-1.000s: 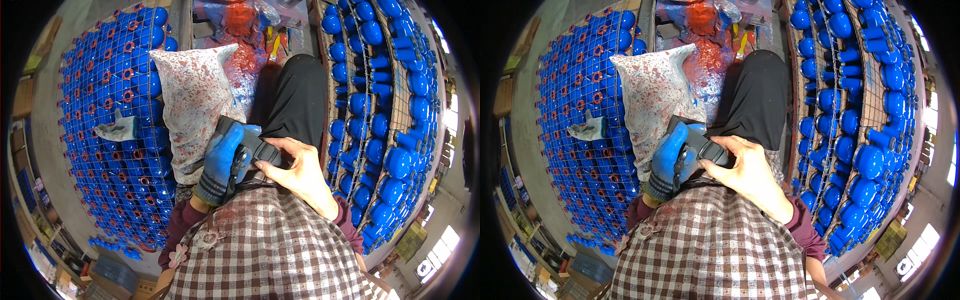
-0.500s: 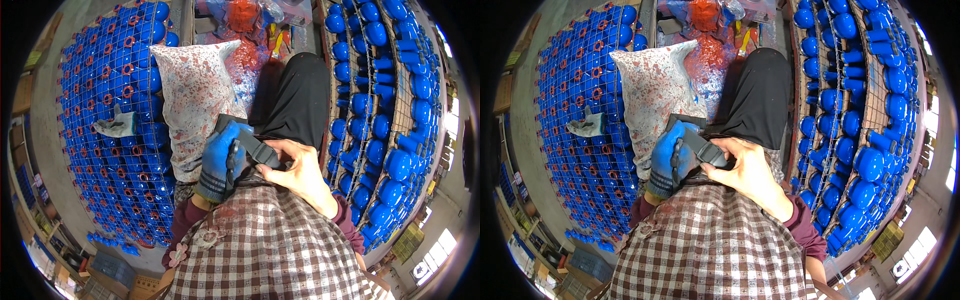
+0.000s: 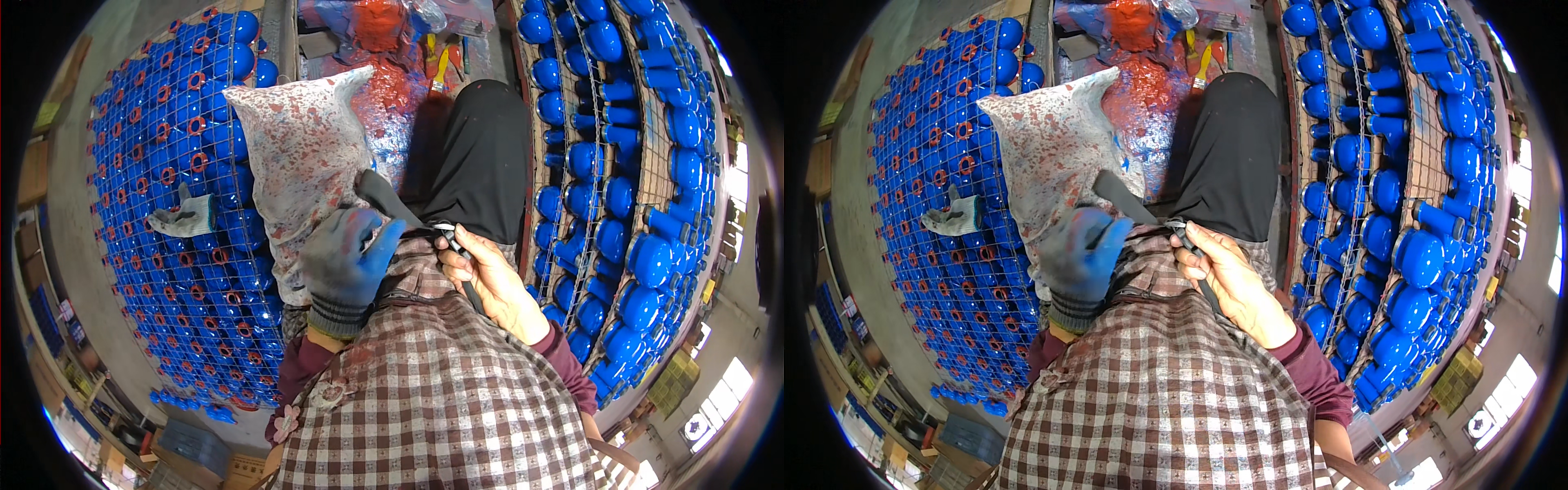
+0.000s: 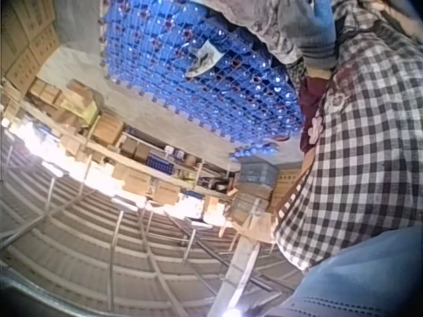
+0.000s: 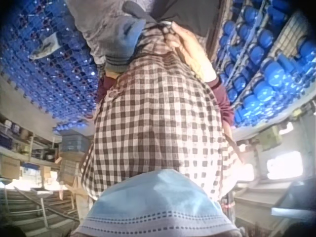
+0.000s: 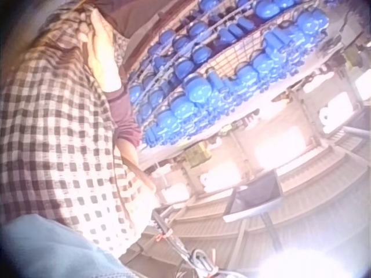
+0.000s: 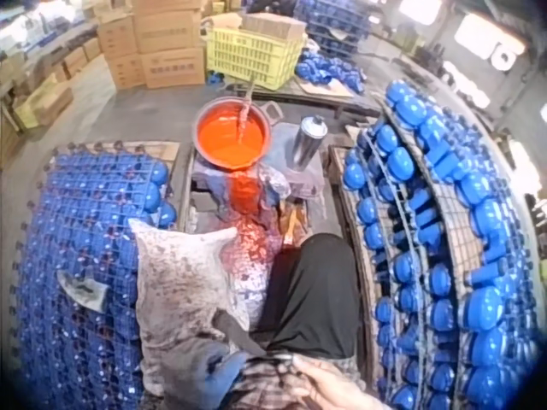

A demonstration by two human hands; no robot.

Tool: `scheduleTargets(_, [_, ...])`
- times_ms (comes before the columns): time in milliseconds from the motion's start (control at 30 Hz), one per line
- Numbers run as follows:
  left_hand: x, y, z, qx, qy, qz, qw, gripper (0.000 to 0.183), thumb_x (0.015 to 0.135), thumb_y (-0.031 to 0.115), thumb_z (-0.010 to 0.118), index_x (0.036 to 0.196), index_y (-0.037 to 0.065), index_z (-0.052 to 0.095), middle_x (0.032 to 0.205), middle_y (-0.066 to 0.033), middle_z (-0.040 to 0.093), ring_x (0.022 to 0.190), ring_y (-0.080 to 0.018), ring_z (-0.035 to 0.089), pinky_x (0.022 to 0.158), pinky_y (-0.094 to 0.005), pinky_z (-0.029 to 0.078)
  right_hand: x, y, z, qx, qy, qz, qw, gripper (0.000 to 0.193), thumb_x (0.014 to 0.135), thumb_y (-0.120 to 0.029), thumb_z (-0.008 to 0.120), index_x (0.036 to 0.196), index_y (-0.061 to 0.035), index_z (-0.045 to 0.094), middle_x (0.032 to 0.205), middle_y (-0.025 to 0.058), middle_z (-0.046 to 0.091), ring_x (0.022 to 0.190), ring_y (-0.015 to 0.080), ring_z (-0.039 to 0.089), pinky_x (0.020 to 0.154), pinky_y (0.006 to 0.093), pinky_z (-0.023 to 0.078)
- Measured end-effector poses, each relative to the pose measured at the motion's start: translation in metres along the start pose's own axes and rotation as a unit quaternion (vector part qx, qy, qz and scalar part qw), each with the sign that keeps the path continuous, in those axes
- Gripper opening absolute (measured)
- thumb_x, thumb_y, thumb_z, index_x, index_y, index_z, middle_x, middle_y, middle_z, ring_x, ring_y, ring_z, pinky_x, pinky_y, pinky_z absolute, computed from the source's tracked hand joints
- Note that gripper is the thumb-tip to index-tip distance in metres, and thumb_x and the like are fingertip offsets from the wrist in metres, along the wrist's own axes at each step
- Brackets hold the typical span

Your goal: The person paints the rims of metal casings using a paintbrush, places them onto a pallet, covers the batch with a wire mesh grid, and fastens a waist strap buckle by hand.

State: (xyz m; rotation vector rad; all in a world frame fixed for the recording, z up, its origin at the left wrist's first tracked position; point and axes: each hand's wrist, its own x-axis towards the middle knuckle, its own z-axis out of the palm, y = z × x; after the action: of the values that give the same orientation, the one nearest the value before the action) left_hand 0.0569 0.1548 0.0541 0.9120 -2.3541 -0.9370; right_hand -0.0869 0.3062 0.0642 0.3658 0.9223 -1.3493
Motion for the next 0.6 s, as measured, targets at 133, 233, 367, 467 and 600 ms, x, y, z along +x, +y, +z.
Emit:
scheduleTargets(133, [0.009, 0.003, -0.001, -0.075, 0.079, 0.102, 0.989, 0.031, 0.073, 0.01, 0.077, 0.1, 0.007, 0.062, 0.091, -0.0093, 0.065, 0.056, -0.0186, 0.058, 0.051, -0.0304, 0.049, -0.004, -0.004, 0.006, 0.039, 0.024, 0.009, 0.999, 0.031, 0.1, -0.031, 0.051, 0.097, -0.0001, 0.057, 0.063, -0.0033, 0.043, 0.056, 0.0047, 0.035, 0.05, 0.0198, 0.027])
scheduleTargets(233, [0.01, 0.016, 0.0, -0.139, -0.071, -0.014, 0.988, 0.04, 0.076, 0.01, 0.073, 0.114, 0.008, 0.06, 0.114, -0.0144, 0.062, 0.073, -0.0196, 0.065, 0.06, -0.0299, 0.053, -0.008, -0.008, 0.009, 0.022, 0.018, 0.006, 1.0, 0.03, 0.1, -0.029, 0.051, 0.097, 0.0003, 0.058, 0.063, -0.003, 0.044, 0.055, 0.0047, 0.034, 0.049, 0.0206, 0.027])
scheduleTargets(367, [0.004, -0.001, 0.015, -0.219, -0.199, 0.014, 0.955, 0.038, 0.078, 0.011, 0.07, 0.114, 0.006, 0.059, 0.106, -0.0141, 0.065, 0.083, -0.0224, 0.066, 0.068, -0.0303, 0.054, -0.008, -0.01, 0.013, -0.054, 0.016, -0.056, 0.997, 0.025, 0.097, -0.023, 0.054, 0.102, 0.0009, 0.059, 0.067, -0.0027, 0.046, 0.054, 0.0048, 0.035, 0.048, 0.0208, 0.028])
scheduleTargets(467, [0.005, 0.01, 0.015, -0.278, -0.204, -0.069, 0.936, 0.033, 0.078, 0.004, 0.069, 0.11, 0.003, 0.06, 0.101, -0.0106, 0.066, 0.079, -0.0166, 0.064, 0.069, -0.0287, 0.051, -0.011, -0.014, 0.029, -0.117, 0.045, -0.098, 0.987, 0.02, 0.094, -0.013, 0.055, 0.106, 0.0015, 0.059, 0.074, -0.0013, 0.05, 0.054, 0.0046, 0.039, 0.047, 0.0203, 0.029])
scheduleTargets(600, [0.002, 0.006, 0.02, -0.366, -0.236, -0.139, 0.889, 0.025, 0.08, 0.003, 0.068, 0.104, 0.0, 0.059, 0.094, -0.0109, 0.066, 0.081, -0.0139, 0.064, 0.07, -0.0287, 0.051, -0.001, -0.002, 0.011, -0.113, 0.038, -0.122, 0.985, 0.023, 0.09, -0.006, 0.055, 0.111, 0.0017, 0.055, 0.083, 0.0004, 0.054, 0.056, 0.0047, 0.043, 0.047, 0.02, 0.031])
